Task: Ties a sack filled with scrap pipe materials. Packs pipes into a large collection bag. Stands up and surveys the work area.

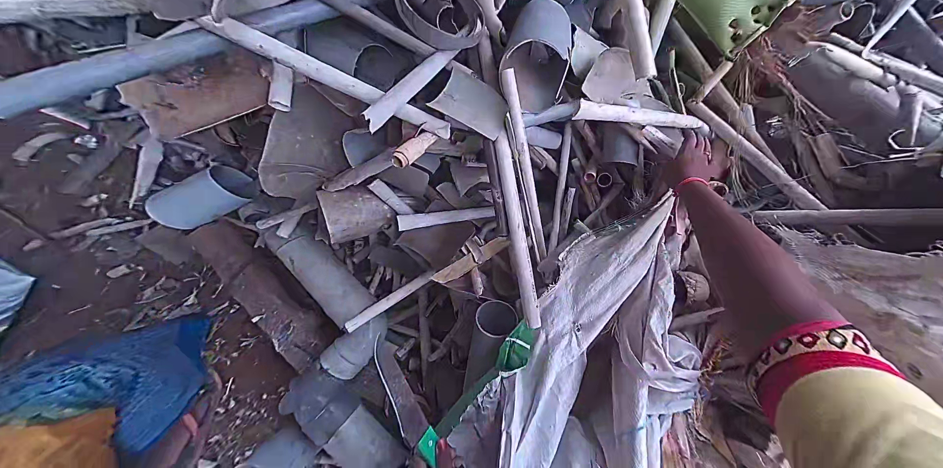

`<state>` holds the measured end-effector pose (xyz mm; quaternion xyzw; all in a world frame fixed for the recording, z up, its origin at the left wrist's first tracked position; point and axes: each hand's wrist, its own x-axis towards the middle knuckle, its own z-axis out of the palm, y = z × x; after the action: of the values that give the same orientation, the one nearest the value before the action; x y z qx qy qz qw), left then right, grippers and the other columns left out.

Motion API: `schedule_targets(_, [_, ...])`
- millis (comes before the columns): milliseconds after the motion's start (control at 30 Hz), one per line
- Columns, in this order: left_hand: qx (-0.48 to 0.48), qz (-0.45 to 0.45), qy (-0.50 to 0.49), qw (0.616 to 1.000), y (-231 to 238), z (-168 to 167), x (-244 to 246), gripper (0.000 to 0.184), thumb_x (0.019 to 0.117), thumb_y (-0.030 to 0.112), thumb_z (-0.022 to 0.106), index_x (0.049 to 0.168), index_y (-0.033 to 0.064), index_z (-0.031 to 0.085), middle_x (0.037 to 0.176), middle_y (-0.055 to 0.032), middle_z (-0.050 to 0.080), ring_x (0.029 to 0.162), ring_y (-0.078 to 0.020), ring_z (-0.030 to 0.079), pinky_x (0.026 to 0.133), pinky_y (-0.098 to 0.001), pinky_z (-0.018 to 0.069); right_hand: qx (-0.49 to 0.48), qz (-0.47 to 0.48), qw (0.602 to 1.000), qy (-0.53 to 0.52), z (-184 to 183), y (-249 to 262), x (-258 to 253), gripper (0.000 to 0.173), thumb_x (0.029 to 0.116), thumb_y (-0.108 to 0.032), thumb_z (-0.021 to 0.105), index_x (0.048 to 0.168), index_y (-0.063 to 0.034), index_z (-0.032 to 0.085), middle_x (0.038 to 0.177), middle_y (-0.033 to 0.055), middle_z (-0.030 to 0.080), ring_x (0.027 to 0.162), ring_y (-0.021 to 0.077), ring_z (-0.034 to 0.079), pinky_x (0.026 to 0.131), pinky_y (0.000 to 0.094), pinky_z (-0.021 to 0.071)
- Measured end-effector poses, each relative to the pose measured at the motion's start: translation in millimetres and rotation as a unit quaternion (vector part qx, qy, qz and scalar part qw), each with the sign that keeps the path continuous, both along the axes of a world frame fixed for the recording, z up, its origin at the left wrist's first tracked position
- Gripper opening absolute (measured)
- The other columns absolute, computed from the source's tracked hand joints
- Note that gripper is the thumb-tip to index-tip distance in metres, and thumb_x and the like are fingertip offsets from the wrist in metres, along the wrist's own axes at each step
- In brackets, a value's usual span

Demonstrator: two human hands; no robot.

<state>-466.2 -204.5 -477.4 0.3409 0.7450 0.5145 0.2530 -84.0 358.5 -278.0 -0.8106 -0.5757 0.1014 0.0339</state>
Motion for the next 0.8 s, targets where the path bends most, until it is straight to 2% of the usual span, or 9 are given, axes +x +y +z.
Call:
schedule_targets(67, [-0.258,0.094,-0.113,0.955,51.0,71.7,13.5,0.048,0.107,0.025,0.045,0.139,-0.0108,0.04,0.103,-0.0127,0.061,0.079,-0.0095,0.059,0.074,-0.0292,0.0523,-0.054,0.024,0.998,0.003,-15.5,13.3,8.1,0.076,0.0963,-0.018,0.07,0.158,0.0022,0.03,0.153,0.0361,0.04,0.139,0.0574,0.042,0.106,0.0793,0.0296])
schedule_targets(100, [-0.304,0.126,-0.141,0.934,71.2,92.4,19.0,0.048,0.1071,0.021,0.045,0.142,-0.0117,0.039,0.108,-0.0167,0.06,0.083,-0.0134,0.059,0.08,-0.0321,0.0525,-0.091,0.028,0.995,-0.008,-17.0,12.5,2.6,0.083,0.0929,-0.02,0.072,0.158,0.003,0.027,0.15,0.0375,0.042,0.134,0.0578,0.047,0.102,0.0771,0.037])
schedule_targets(167, [-0.291,0.132,-0.129,0.939,78.8,91.5,25.1,0.045,0.108,0.018,0.046,0.138,-0.016,0.042,0.103,-0.0223,0.06,0.079,-0.0169,0.06,0.073,-0.0328,0.0534,-0.091,-0.004,0.996,-0.02,-21.8,8.2,-8.5,0.087,0.0879,-0.018,0.076,0.157,0.0032,0.026,0.15,0.0368,0.042,0.131,0.0572,0.049,0.099,0.0737,0.0433])
schedule_targets(333, [-0.284,0.081,-0.056,0.954,75.8,89.6,6.9,0.044,0.1036,0.021,0.051,0.127,-0.0166,0.05,0.095,-0.0154,0.062,0.08,-0.0072,0.061,0.074,-0.0241,0.0515,-0.067,-0.048,0.995,-0.062,-22.6,14.1,-24.3,0.058,0.1018,-0.027,0.061,0.147,0.0033,0.041,0.139,0.0333,0.055,0.125,0.0522,0.058,0.096,0.0699,0.0458])
schedule_targets(467, [-0.321,0.103,-0.075,0.939,81.2,97.1,2.7,0.043,0.1067,0.02,0.048,0.133,-0.0139,0.047,0.098,-0.0163,0.062,0.08,-0.0093,0.061,0.075,-0.0267,0.0519,-0.047,-0.04,0.998,-0.015,-6.6,-5.9,-36.4,0.054,0.0932,-0.022,0.07,0.134,0.0062,0.049,0.124,0.035,0.062,0.119,0.0536,0.06,0.093,0.0708,0.045])
schedule_targets(633, [-0.29,0.104,-0.09,0.947,77.1,75.9,18.4,0.039,0.1045,0.018,0.051,0.124,-0.0156,0.051,0.088,-0.0128,0.061,0.071,-0.0077,0.061,0.069,-0.0244,0.0523,0.008,0.028,1.0,0.004,-17.4,-21.8,-58.0,0.068,0.087,-0.012,0.074,0.145,0.0026,0.042,0.143,0.0333,0.048,0.123,0.0534,0.057,0.094,0.0672,0.048])
schedule_targets(700, [-0.3,0.087,-0.07,0.947,72.5,63.3,21.1,0.041,0.1038,0.018,0.05,0.125,-0.0164,0.052,0.092,-0.0184,0.064,0.075,-0.0153,0.064,0.072,-0.0312,0.0551,0.033,0.031,0.999,-0.029,-24.8,-12.9,-61.9,0.081,0.0812,-0.017,0.081,0.15,-0.0008,0.041,0.144,0.0341,0.048,0.125,0.054,0.054,0.097,0.0699,0.0428])
schedule_targets(733, [-0.334,0.074,-0.085,0.936,73.0,66.1,19.7,0.043,0.106,0.018,0.048,0.131,-0.0168,0.049,0.102,-0.0255,0.064,0.084,-0.0246,0.064,0.081,-0.0402,0.0543,0.048,0.021,0.997,-0.048,-28.7,-8.2,-63.4,0.084,0.0792,-0.021,0.084,0.15,-0.0028,0.043,0.145,0.0327,0.049,0.129,0.0529,0.052,0.101,0.071,0.0397])
schedule_targets(800, [-0.38,0.063,-0.134,0.913,72.7,71.6,14.9,0.046,0.1106,0.021,0.043,0.139,-0.0158,0.042,0.113,-0.0295,0.062,0.092,-0.0304,0.062,0.089,-0.0464,0.05,0.074,0.008,0.994,-0.074,-36.7,1.6,-68.0,0.079,0.0781,-0.02,0.083,0.147,-0.0043,0.048,0.148,0.0274,0.049,0.137,0.0484,0.046,0.105,0.0688,0.036])
